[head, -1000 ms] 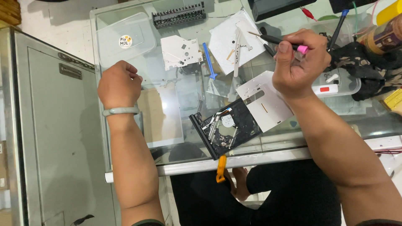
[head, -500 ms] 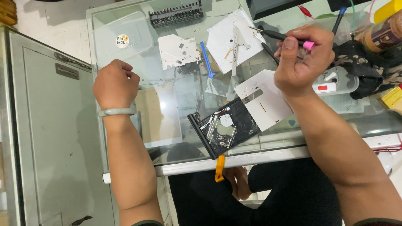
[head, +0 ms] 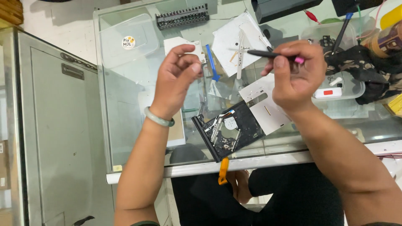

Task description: Tightening small screws on an electronic chassis using a precision screwdriver on a repair bench.

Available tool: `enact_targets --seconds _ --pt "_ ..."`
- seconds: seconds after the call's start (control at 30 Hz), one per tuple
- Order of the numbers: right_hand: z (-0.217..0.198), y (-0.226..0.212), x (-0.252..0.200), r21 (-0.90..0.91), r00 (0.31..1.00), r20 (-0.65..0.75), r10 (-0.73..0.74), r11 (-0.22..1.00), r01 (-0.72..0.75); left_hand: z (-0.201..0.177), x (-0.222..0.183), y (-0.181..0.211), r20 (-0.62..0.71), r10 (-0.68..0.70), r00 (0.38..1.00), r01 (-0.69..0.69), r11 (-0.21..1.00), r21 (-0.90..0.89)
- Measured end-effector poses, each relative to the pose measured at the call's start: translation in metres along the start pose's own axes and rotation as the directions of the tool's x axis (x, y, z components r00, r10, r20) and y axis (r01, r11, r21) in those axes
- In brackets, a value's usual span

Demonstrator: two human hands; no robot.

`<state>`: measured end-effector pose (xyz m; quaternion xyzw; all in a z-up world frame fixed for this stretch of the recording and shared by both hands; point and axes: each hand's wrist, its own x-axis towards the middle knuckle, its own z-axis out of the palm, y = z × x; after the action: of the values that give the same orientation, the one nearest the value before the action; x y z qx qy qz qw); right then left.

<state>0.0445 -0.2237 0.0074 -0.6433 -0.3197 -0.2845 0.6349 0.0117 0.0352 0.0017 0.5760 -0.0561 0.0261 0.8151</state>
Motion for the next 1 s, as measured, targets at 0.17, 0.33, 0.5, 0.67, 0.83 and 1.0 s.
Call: enact_targets --seconds 0.17,0.33,0.5,0.67,0.83,1.0 --pt "0.003 -0.004 -0.013 0.048 0.984 0.053 -0.168 0.985 0.165 0.012 -0.009 -0.017 0.091 -0.036 0.995 0.060 0.959 -0.275" --pt "0.002 -0.008 -0.020 0.116 0.978 0.073 -0.196 0.976 0.187 0.016 -0.012 -0.021 0.065 -0.023 0.998 0.048 0.909 -0.415" --pt "0.007 -0.012 -0.016 0.105 0.960 0.118 -0.253 0.965 0.241 0.016 -0.013 -0.031 0.095 0.004 0.996 0.039 0.891 -0.451" --pt "0.004 -0.009 -0.018 0.100 0.961 0.137 -0.240 0.969 0.228 0.016 -0.014 -0.037 0.094 0.021 0.995 0.025 0.885 -0.464" --pt "0.002 -0.011 -0.015 0.068 0.958 0.156 -0.241 0.970 0.233 0.015 -0.014 -0.039 0.091 0.039 0.995 0.008 0.880 -0.476" --pt "0.003 -0.014 -0.012 0.062 0.950 0.174 -0.259 0.966 0.252 0.018 -0.015 -0.037 0.043 0.100 0.994 -0.070 0.887 -0.456"
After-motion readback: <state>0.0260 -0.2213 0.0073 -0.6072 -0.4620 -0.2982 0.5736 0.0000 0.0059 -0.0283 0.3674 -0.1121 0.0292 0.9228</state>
